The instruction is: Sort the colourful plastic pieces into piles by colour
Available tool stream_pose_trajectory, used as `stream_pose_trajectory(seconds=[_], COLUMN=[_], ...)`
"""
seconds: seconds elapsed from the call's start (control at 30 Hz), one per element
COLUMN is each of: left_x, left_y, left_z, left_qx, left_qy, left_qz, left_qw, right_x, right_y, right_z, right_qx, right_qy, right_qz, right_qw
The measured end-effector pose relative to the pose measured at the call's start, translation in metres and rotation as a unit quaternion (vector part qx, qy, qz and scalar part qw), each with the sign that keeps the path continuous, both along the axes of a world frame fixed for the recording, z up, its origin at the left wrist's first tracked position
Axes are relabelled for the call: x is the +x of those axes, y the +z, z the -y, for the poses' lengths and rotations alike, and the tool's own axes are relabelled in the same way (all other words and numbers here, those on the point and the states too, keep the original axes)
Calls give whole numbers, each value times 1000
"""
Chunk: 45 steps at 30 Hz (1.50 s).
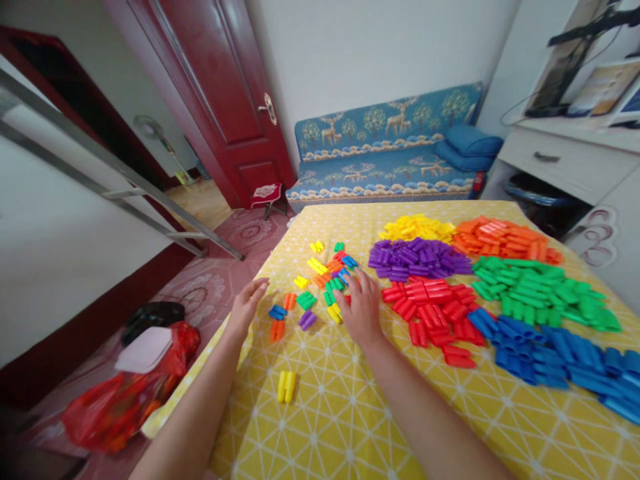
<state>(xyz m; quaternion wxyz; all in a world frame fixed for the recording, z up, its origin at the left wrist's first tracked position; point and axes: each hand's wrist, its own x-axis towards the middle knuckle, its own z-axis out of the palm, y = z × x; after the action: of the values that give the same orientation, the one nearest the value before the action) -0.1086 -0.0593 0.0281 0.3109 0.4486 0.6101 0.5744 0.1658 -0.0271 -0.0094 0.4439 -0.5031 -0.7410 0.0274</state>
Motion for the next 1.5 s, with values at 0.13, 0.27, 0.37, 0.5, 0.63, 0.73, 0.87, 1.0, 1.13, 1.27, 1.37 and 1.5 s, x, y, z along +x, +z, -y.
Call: stream_pose_trajectory(seconds=[0.13,0.27,0.37,0.5,0.63,0.73,0.87,1.0,1.13,1.27,1.37,1.5], left_x=[14,32,50,73,94,109,124,131,131,130,127,124], left_y=[-5,-21,-27,-28,-30,-30,-19,-10,-16,-21,-20,-18], left_z=[60,99,99,69,29,2,-32,-55,-62,-59,-56,-54], left_qx=[-52,-92,-96,-85,-38,3,49,90,92,95,107,116], left_qy=[-129,-182,-180,-166,-147,-156,-172,-196,-196,-201,-217,-233], left_qz=[-251,-393,-440,-444,-434,-412,-359,-331,-325,-311,-300,-291], left_qw=[958,897,874,877,888,898,916,919,921,924,923,920], right_x=[-1,-1,0,0,1,2,3,4,3,1,1,1], right_y=[-6,-12,-15,-14,-13,-11,-4,2,-1,-6,-9,-10], right_z=[-5,-10,-12,-12,-10,-7,-3,-2,-4,-6,-7,-6], right_qx=[-17,-31,-33,-35,-48,-91,-142,-141,-123,-139,-150,-157], right_qy=[-13,-12,3,30,46,55,77,68,34,42,47,54], right_qz=[-16,-10,-10,-40,-93,-137,-213,-249,-253,-234,-218,-252], right_qw=[1000,999,999,998,993,985,964,956,959,961,963,953])
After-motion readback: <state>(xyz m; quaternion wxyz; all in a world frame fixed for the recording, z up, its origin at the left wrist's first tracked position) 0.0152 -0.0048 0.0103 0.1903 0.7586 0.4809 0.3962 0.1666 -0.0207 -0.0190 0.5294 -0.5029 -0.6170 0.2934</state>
